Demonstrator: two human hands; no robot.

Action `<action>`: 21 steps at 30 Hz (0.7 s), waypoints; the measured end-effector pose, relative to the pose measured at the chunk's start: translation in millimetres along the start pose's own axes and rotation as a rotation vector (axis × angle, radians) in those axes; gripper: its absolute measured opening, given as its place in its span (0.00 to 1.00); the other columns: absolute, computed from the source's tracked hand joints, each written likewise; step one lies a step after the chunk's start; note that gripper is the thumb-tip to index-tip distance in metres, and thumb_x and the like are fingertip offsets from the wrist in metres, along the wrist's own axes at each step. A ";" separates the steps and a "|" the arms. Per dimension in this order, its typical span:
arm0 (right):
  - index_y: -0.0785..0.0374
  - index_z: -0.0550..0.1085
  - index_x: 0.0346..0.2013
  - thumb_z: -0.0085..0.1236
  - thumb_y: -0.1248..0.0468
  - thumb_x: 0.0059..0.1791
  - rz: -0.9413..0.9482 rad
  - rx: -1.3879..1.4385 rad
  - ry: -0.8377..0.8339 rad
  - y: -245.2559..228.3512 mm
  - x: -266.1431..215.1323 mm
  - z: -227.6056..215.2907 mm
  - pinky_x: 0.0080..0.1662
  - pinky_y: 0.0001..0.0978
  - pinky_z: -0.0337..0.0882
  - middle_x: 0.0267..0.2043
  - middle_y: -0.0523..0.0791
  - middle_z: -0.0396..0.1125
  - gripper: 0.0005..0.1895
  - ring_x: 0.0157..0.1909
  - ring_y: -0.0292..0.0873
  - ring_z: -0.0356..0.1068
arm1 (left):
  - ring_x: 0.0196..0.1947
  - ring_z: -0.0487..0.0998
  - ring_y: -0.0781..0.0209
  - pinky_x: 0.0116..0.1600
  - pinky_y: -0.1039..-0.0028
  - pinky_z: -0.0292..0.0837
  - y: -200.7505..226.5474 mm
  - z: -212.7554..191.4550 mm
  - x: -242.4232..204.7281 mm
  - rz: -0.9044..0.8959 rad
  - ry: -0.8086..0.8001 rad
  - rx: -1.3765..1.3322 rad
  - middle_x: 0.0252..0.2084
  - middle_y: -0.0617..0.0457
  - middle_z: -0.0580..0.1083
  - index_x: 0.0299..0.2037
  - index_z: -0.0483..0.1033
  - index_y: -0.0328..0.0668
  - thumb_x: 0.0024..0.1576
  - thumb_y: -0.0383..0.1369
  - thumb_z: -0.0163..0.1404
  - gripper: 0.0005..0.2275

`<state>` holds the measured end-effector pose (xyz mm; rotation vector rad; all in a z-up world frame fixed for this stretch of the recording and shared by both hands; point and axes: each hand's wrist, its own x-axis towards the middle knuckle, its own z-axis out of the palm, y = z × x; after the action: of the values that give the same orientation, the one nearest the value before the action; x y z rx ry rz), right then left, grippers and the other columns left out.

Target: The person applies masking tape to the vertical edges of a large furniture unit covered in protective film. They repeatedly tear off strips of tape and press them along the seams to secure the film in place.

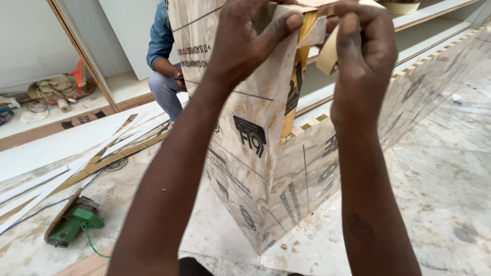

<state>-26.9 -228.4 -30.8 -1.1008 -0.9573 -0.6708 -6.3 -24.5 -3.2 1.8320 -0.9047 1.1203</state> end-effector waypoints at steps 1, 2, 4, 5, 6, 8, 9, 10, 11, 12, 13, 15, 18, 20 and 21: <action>0.63 0.70 0.52 0.53 0.59 0.61 0.014 -0.044 -0.006 -7.1 -7.8 -2.0 0.49 0.23 0.73 0.44 0.42 0.71 0.11 0.43 0.32 0.71 | 0.50 0.81 0.55 0.55 0.66 0.77 -4.8 10.3 -5.1 -0.023 0.072 0.077 0.49 0.48 0.79 0.54 0.76 0.42 0.59 0.56 0.53 0.26; 0.62 0.70 0.51 0.54 0.58 0.58 0.059 -0.084 -0.017 -12.7 -16.3 -3.7 0.47 0.23 0.75 0.43 0.41 0.71 0.12 0.42 0.32 0.72 | 0.55 0.77 0.54 0.57 0.65 0.74 -10.3 23.3 -13.0 -0.045 0.145 0.153 0.53 0.46 0.76 0.57 0.76 0.43 0.60 0.56 0.52 0.26; 0.63 0.68 0.54 0.57 0.59 0.57 0.103 -0.182 -0.053 -13.9 -28.3 -4.1 0.47 0.25 0.77 0.44 0.41 0.71 0.15 0.43 0.33 0.73 | 0.65 0.66 0.55 0.66 0.63 0.65 -25.2 45.8 -29.1 -0.034 0.294 0.292 0.63 0.47 0.67 0.64 0.68 0.48 0.64 0.58 0.47 0.27; 0.64 0.68 0.57 0.58 0.60 0.58 0.104 -0.240 -0.073 -10.1 -34.7 -2.8 0.49 0.26 0.78 0.46 0.43 0.71 0.17 0.44 0.34 0.73 | 0.71 0.59 0.57 0.73 0.63 0.58 -31.7 56.0 -37.5 0.002 0.363 0.355 0.69 0.51 0.61 0.70 0.62 0.52 0.67 0.59 0.43 0.28; 0.66 0.67 0.60 0.60 0.61 0.59 0.104 -0.297 -0.092 -5.0 -39.2 -2.3 0.50 0.28 0.78 0.47 0.44 0.71 0.19 0.45 0.35 0.72 | 0.74 0.54 0.58 0.77 0.62 0.52 -38.2 60.7 -45.4 0.024 0.391 0.388 0.73 0.52 0.56 0.73 0.57 0.55 0.69 0.60 0.41 0.29; 0.67 0.65 0.61 0.64 0.61 0.59 0.065 -0.303 -0.149 7.8 -45.4 -0.2 0.57 0.29 0.78 0.51 0.45 0.69 0.22 0.52 0.35 0.72 | 0.79 0.45 0.57 0.82 0.60 0.40 -44.8 64.3 -65.4 0.050 0.407 0.436 0.79 0.53 0.46 0.77 0.48 0.60 0.71 0.61 0.37 0.30; 0.68 0.64 0.61 0.66 0.61 0.59 0.051 -0.306 -0.177 13.1 -49.7 0.0 0.60 0.30 0.79 0.54 0.45 0.68 0.24 0.56 0.36 0.72 | 0.80 0.43 0.57 0.83 0.59 0.37 -44.8 66.4 -77.7 0.041 0.394 0.435 0.80 0.52 0.44 0.78 0.46 0.61 0.71 0.62 0.35 0.31; 0.68 0.64 0.61 0.67 0.61 0.58 0.079 -0.285 -0.163 17.1 -53.3 -1.0 0.60 0.30 0.78 0.54 0.45 0.67 0.24 0.56 0.36 0.72 | 0.81 0.41 0.57 0.84 0.58 0.33 -43.3 68.0 -89.3 0.032 0.381 0.434 0.81 0.52 0.42 0.79 0.44 0.62 0.71 0.62 0.34 0.31; 0.68 0.63 0.60 0.69 0.62 0.58 0.105 -0.264 -0.146 19.9 -56.0 -1.9 0.60 0.30 0.78 0.54 0.44 0.66 0.25 0.56 0.35 0.71 | 0.81 0.40 0.57 0.84 0.58 0.33 -41.1 69.7 -97.6 0.016 0.368 0.422 0.81 0.53 0.41 0.79 0.43 0.62 0.71 0.63 0.34 0.32; 0.67 0.62 0.60 0.70 0.62 0.57 0.132 -0.243 -0.129 22.3 -58.5 -2.8 0.61 0.30 0.78 0.55 0.44 0.65 0.26 0.55 0.35 0.71 | 0.81 0.39 0.58 0.84 0.58 0.33 -38.5 71.4 -104.3 0.007 0.362 0.407 0.81 0.53 0.41 0.79 0.43 0.63 0.70 0.63 0.34 0.32; 0.67 0.63 0.61 0.70 0.62 0.56 0.132 -0.297 -0.131 24.4 -61.2 -4.0 0.59 0.30 0.78 0.55 0.44 0.66 0.27 0.54 0.35 0.71 | 0.82 0.38 0.58 0.84 0.58 0.32 -35.9 73.0 -111.2 -0.001 0.356 0.393 0.80 0.54 0.40 0.80 0.42 0.63 0.70 0.64 0.33 0.33; 0.66 0.63 0.62 0.71 0.61 0.55 0.133 -0.405 -0.136 27.5 -67.0 -6.9 0.57 0.29 0.79 0.55 0.43 0.66 0.29 0.52 0.34 0.71 | 0.82 0.38 0.58 0.84 0.58 0.31 -31.2 75.9 -123.9 -0.009 0.348 0.373 0.80 0.55 0.39 0.80 0.42 0.64 0.70 0.64 0.32 0.33; 0.67 0.62 0.62 0.74 0.61 0.55 0.088 -0.506 -0.173 29.0 -72.6 -13.4 0.54 0.26 0.75 0.50 0.44 0.66 0.31 0.50 0.34 0.69 | 0.82 0.37 0.56 0.83 0.57 0.30 -27.0 75.8 -143.4 -0.036 0.299 0.374 0.81 0.54 0.39 0.80 0.44 0.63 0.68 0.65 0.31 0.34; 0.67 0.62 0.63 0.75 0.58 0.54 0.075 -0.571 -0.185 31.0 -75.0 -17.4 0.54 0.26 0.77 0.51 0.44 0.66 0.33 0.51 0.34 0.70 | 0.82 0.36 0.54 0.82 0.56 0.28 -27.7 77.2 -157.6 -0.056 0.262 0.372 0.82 0.52 0.39 0.80 0.45 0.60 0.67 0.66 0.31 0.35; 0.67 0.62 0.63 0.75 0.56 0.54 0.073 -0.602 -0.193 32.2 -77.2 -19.3 0.54 0.26 0.78 0.52 0.44 0.67 0.34 0.51 0.34 0.71 | 0.82 0.36 0.53 0.82 0.55 0.28 -28.6 79.0 -166.2 -0.071 0.245 0.369 0.83 0.51 0.39 0.80 0.45 0.60 0.67 0.67 0.31 0.36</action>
<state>-28.9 -236.2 -116.3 -1.7486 -0.8930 -0.8302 -12.4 -54.3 -187.0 1.9410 -0.5115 1.5033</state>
